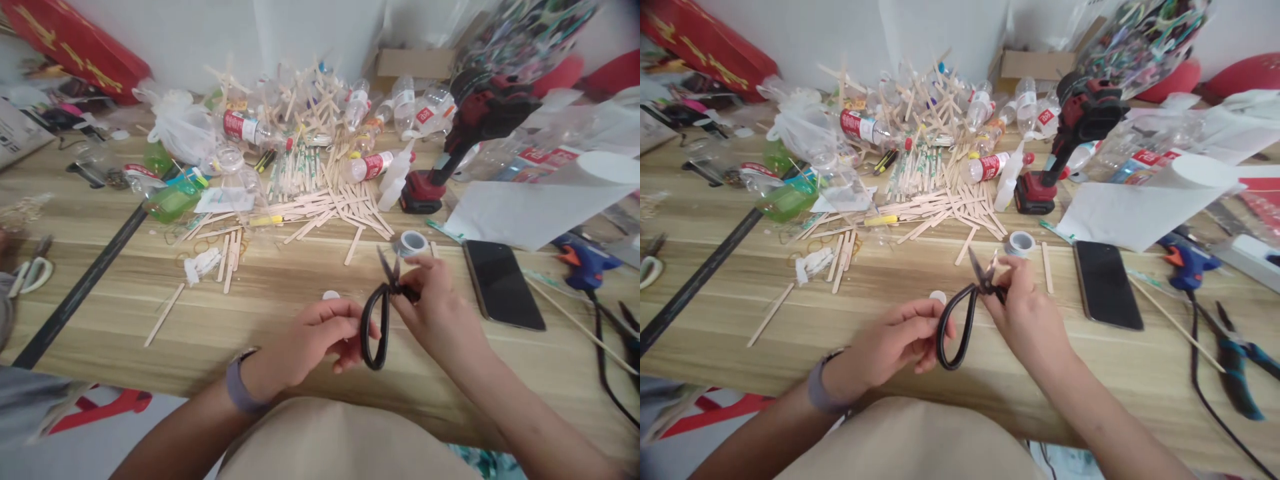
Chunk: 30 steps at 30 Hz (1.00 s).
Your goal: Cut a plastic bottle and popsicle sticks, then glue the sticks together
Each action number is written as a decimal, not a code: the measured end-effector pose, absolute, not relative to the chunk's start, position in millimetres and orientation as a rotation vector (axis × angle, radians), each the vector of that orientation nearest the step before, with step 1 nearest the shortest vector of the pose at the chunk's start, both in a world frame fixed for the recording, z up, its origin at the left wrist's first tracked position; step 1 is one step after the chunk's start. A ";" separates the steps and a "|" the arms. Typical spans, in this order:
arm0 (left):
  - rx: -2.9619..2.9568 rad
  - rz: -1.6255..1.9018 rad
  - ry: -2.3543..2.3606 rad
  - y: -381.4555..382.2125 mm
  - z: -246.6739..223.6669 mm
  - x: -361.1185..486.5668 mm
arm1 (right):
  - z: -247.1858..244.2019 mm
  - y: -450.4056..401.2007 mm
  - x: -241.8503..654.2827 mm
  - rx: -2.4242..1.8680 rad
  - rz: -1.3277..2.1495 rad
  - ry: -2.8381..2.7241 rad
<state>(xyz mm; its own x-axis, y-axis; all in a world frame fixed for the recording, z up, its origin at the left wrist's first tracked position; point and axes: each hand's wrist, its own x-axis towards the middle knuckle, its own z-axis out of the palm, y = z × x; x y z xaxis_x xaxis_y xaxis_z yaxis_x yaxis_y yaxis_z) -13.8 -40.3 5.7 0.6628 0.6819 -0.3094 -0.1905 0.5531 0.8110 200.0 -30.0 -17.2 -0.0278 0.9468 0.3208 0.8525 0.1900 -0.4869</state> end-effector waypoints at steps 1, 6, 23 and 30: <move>0.922 0.593 0.676 -36.2 8.3 -16.1 | -14.3 -26.5 196.6 -1.666 0.258 -1.805; 1.828 0.711 1.161 -12.6 -1.2 -34.8 | -1.7 -8.7 204.8 -1.495 0.390 -1.424; 2.342 0.297 1.185 0.9 -52.3 -42.3 | -22.1 -1.9 224.3 -1.271 0.866 -0.973; 2.387 0.323 1.158 -0.8 -54.8 -42.3 | -22.3 -6.4 207.4 -1.268 0.865 -1.099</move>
